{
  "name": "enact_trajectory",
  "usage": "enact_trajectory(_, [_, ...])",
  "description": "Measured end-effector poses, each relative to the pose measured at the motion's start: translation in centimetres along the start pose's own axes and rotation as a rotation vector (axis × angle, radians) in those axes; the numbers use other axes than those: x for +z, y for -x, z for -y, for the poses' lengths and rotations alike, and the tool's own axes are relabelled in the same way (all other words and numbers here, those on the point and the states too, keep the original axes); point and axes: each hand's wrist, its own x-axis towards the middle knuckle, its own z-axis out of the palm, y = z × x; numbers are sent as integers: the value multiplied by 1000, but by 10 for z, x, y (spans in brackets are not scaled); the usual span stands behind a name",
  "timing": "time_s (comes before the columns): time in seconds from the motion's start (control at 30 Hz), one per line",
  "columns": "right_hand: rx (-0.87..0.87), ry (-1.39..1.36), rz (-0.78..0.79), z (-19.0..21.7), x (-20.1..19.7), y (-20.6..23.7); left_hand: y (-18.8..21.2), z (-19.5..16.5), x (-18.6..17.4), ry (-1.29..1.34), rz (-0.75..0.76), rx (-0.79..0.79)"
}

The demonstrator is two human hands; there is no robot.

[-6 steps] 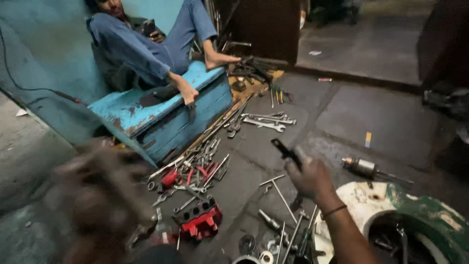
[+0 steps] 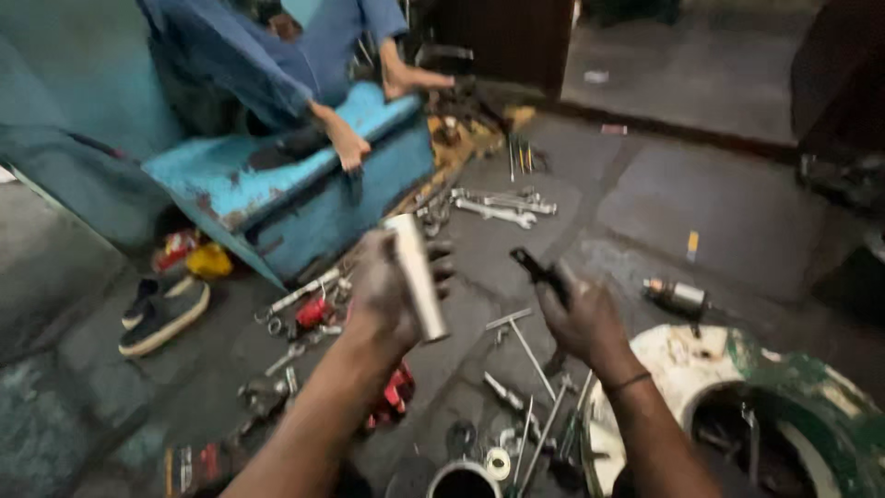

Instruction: The person sits on the floor and assembles a cylindrical metal part with a black plastic component. They repeatedly insert, remove, and rotate the parts to fit them together, handling them by hand without using tools.

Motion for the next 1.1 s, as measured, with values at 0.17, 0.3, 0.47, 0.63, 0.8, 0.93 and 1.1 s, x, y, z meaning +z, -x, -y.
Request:
enact_trajectory(0.17, [210, -183, 75, 8, 27, -14, -88, 76, -62, 23, -123, -203])
enact_trajectory(0.3, [-53, -255, 46, -4, 48, -23, -135, 86, -96, 152, -83, -337])
enact_trajectory(0.47, [-99, -163, -28, -17, 61, -30, -168, 70, -114, 108, -135, -207])
enact_trajectory(0.63, [516, -814, 37, -28, 59, -29, -164, 94, -100, 81, -127, -270])
enact_trajectory(0.8, [618, -895, 163, -47, 75, -25, -159, 108, -82, -3, -63, -314])
enact_trajectory(0.93, [467, -942, 154, -56, 72, -20, -142, 120, -72, -71, -2, -352])
enact_trajectory(1.1, [327, -746, 27, -30, 52, -29, -117, 132, -53, -280, 136, -349])
